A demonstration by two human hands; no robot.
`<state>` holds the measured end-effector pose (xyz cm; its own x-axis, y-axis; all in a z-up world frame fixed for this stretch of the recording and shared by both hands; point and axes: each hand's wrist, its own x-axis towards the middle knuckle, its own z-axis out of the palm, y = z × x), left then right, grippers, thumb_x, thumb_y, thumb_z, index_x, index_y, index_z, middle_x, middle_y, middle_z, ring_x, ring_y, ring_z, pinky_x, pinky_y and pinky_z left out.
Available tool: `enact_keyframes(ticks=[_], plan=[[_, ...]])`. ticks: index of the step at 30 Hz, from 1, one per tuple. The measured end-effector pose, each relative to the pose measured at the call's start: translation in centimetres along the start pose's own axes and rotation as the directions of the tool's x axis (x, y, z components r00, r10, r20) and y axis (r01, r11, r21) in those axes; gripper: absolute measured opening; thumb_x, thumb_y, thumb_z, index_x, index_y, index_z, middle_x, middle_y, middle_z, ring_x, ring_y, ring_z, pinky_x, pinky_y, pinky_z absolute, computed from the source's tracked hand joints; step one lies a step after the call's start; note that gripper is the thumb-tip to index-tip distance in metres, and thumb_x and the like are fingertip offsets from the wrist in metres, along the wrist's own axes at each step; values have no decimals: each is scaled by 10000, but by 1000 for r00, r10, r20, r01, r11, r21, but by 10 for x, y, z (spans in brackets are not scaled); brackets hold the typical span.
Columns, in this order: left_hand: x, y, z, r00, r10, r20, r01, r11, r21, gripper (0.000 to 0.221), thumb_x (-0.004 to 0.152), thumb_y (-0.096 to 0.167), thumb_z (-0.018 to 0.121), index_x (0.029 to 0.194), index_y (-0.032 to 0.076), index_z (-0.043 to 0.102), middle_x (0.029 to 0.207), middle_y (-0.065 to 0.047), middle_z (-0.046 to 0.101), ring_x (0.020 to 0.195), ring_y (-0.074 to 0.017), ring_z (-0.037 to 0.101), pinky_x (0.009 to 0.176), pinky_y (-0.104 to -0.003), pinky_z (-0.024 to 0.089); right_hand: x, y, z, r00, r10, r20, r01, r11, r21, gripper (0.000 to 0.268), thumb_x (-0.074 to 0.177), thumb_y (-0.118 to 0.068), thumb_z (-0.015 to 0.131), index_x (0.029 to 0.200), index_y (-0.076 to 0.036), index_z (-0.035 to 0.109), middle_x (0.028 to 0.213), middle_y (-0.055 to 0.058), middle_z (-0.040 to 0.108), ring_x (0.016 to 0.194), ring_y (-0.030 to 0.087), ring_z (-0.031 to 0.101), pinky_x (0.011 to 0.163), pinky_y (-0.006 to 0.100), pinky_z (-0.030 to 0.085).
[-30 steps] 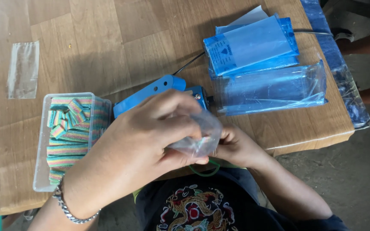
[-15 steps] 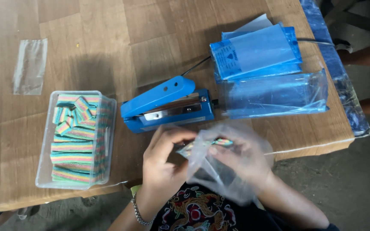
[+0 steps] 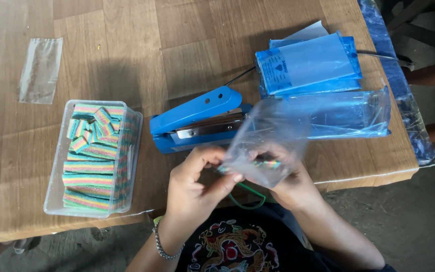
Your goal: Filling small plastic bags with candy strips and sealing them with a heat sealer.
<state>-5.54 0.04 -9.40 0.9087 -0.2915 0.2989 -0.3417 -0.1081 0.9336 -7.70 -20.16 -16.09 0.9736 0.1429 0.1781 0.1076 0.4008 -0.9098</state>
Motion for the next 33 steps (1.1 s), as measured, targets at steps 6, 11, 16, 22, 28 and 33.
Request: enact_keyframes(ticks=[6, 11, 16, 22, 28, 33], plan=[[-7, -18, 3, 996, -90, -20, 80, 949, -304, 212, 880, 21, 778, 1054, 32, 657, 965, -78, 695, 874, -157, 734, 780, -250, 682, 5, -1, 7, 999, 51, 12, -52, 997, 56, 306, 877, -25, 799, 1132, -54, 632, 1076, 71, 703, 915, 192, 725, 841, 320, 630], [-14, -29, -3, 985, -125, -116, 98, 973, -210, 245, 849, 74, 815, 1038, 48, 663, 939, -41, 685, 832, -107, 713, 715, -213, 651, 9, -11, 2, 981, 161, 109, -173, 978, 116, 402, 930, -32, 754, 1308, -32, 619, 1103, 123, 721, 987, 255, 735, 920, 383, 644], [-6, -18, -7, 994, -106, -16, 94, 930, -356, 460, 868, 13, 782, 1288, -27, 601, 984, -98, 669, 927, -211, 750, 844, -315, 707, 14, -18, 0, 970, 227, 89, -229, 973, 12, 370, 969, -102, 693, 1333, -45, 667, 1317, 153, 710, 1147, 270, 718, 974, 416, 640], [1, 6, -37, 999, -5, -36, 8, 997, 77, 492, 888, 292, 764, 1292, 60, 607, 1141, -89, 648, 1012, -195, 677, 896, -302, 632, 13, -20, -4, 941, 320, 107, -328, 943, 63, 423, 938, -72, 713, 1356, -40, 652, 1215, 161, 723, 1031, 282, 731, 878, 411, 678], [21, 41, -52, 994, -100, 50, 92, 985, 146, 550, 848, 209, 825, 1346, 130, 606, 1042, 15, 713, 937, -90, 686, 853, -240, 575, 7, 4, -10, 924, 349, 159, -337, 936, -99, 383, 934, -89, 725, 1313, -64, 677, 1023, 88, 776, 841, 204, 767, 824, 355, 669], [24, 65, -74, 977, 183, -110, -123, 903, 411, 394, 983, 129, 689, 1329, -17, 568, 1169, -156, 620, 1052, -242, 606, 877, -315, 575, 6, 19, -14, 925, 355, 139, -349, 935, -67, 165, 929, -68, 732, 1093, -50, 738, 935, 90, 769, 841, 190, 758, 839, 340, 667]])
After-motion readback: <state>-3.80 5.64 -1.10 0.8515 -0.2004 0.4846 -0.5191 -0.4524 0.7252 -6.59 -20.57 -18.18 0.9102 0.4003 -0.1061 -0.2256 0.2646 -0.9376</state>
